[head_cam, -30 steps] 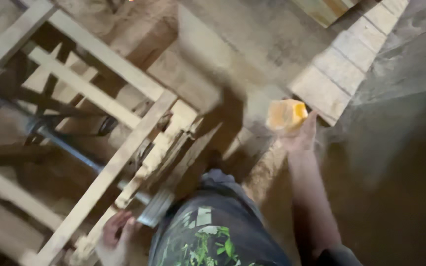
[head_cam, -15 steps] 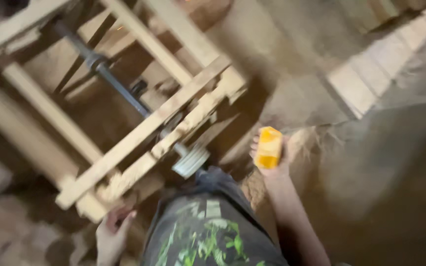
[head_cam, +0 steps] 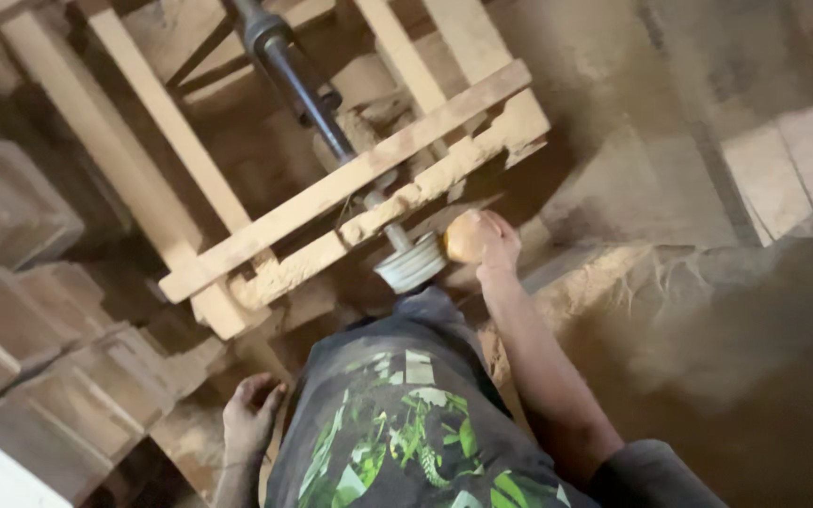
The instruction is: The person repeatedly presses rectangular wooden blocks against a rotating spindle sander to smooth their edges. They handle the blocks one at a time, rotating them to contact different sides, and place finished pieces onto a nearby stack.
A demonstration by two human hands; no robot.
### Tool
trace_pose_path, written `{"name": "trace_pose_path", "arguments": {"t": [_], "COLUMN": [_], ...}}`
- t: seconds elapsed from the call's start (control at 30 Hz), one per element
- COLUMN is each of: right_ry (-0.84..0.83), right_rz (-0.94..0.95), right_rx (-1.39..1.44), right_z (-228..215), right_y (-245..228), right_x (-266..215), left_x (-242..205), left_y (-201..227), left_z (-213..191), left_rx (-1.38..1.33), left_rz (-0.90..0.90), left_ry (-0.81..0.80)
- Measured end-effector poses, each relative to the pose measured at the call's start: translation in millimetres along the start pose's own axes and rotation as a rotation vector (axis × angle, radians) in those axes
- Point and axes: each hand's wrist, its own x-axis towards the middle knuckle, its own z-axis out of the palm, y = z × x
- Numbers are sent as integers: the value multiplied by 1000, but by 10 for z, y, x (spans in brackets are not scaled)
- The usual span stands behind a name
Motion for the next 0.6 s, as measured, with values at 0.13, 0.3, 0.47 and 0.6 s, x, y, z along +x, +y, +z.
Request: {"name": "trace_pose_path", "arguments": {"t": [0.13, 0.3, 0.47, 0.6], "right_ry": [-86, -74, -78, -62], "right_rz": [28, -18, -78, -129], "right_rx": [35, -10, -41, -15], "right_z": [174, 245, 400, 520], "right_y": [-31, -144, -153, -133], "right_x": [-41, 12, 7, -27], "left_x": [-12, -48, -3, -133], "left_y": [-129, -266, -276, -392], "left_z": [-79, -18, -84, -147], "left_rx": [49, 28, 159, 133], "left_rz": [-29, -54, -145, -105], "left_ry": [32, 27, 13, 24]}}
